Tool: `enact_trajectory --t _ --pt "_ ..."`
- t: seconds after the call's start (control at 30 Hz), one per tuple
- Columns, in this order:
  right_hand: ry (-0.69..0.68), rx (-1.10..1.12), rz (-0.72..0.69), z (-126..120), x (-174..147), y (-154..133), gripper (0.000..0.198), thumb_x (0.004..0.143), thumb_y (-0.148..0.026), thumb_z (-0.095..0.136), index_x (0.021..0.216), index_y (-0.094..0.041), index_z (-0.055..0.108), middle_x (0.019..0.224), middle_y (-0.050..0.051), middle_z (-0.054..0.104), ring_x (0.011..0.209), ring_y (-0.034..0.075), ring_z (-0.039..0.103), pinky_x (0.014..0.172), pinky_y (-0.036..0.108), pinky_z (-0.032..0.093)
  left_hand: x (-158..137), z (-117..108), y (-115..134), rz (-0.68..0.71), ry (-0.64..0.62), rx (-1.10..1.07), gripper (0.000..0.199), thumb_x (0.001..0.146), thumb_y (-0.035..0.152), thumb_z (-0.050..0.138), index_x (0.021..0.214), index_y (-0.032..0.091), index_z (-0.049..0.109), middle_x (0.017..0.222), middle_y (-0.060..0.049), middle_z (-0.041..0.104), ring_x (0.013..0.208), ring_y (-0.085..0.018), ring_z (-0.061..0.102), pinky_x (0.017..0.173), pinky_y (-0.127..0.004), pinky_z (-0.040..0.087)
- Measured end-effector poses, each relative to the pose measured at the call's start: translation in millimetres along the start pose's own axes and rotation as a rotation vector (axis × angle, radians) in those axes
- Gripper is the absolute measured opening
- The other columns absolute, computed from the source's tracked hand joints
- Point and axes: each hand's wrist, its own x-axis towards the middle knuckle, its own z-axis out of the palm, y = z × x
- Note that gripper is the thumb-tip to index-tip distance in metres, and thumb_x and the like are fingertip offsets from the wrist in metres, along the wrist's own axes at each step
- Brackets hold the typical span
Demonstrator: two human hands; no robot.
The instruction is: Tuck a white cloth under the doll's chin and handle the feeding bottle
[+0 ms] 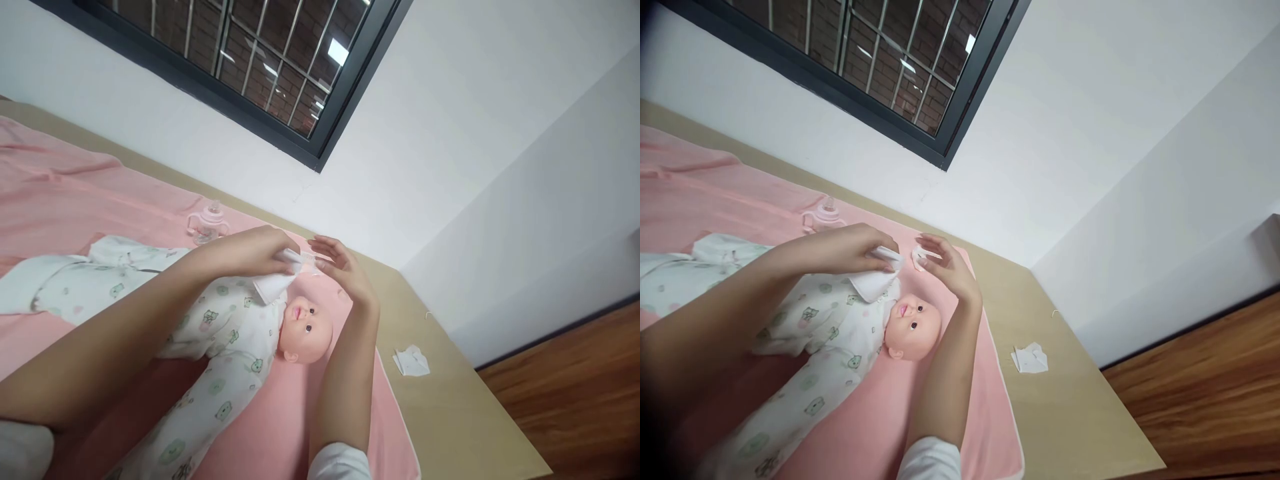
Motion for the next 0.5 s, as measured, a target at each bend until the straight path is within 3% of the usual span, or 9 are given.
enact_trajectory --t 0.13,0.37,0.5 --pt "-0.124 -0.119 -0.081 18.5 0.2 -17.0 0.046 0.081 -0.036 0.072 0.124 -0.030 0.056 0.139 0.003 0.053 0.133 0.018 0.047 0.114 0.040 0.035 0.3 -0.3 -0.3 -0.010 -0.016 -0.012 0.023 0.083 0.038 0.053 0.088 0.023 0.069 0.088 -0.002 0.072 0.078 -0.020 0.065 0.064 -0.025 0.041" --pt "-0.057 -0.284 -0.048 24.8 0.7 -21.8 0.042 0.081 -0.034 0.071 0.121 -0.025 0.058 0.106 0.003 0.066 0.111 0.017 0.059 0.108 0.041 0.040 -2.5 -8.3 -3.5 -0.055 -0.074 0.023 0.025 0.085 0.037 0.050 0.089 0.023 0.071 0.082 -0.001 0.072 0.072 -0.018 0.064 0.060 -0.024 0.040" --pt "-0.029 -0.289 -0.098 26.4 0.2 -25.9 0.037 0.080 -0.030 0.071 0.115 -0.025 0.061 0.111 0.003 0.064 0.109 0.017 0.059 0.106 0.039 0.042 -4.1 -9.4 -3.3 -0.087 -0.077 0.028 0.029 0.085 0.039 0.051 0.098 0.025 0.072 0.091 -0.002 0.073 0.078 -0.019 0.065 0.063 -0.025 0.042"
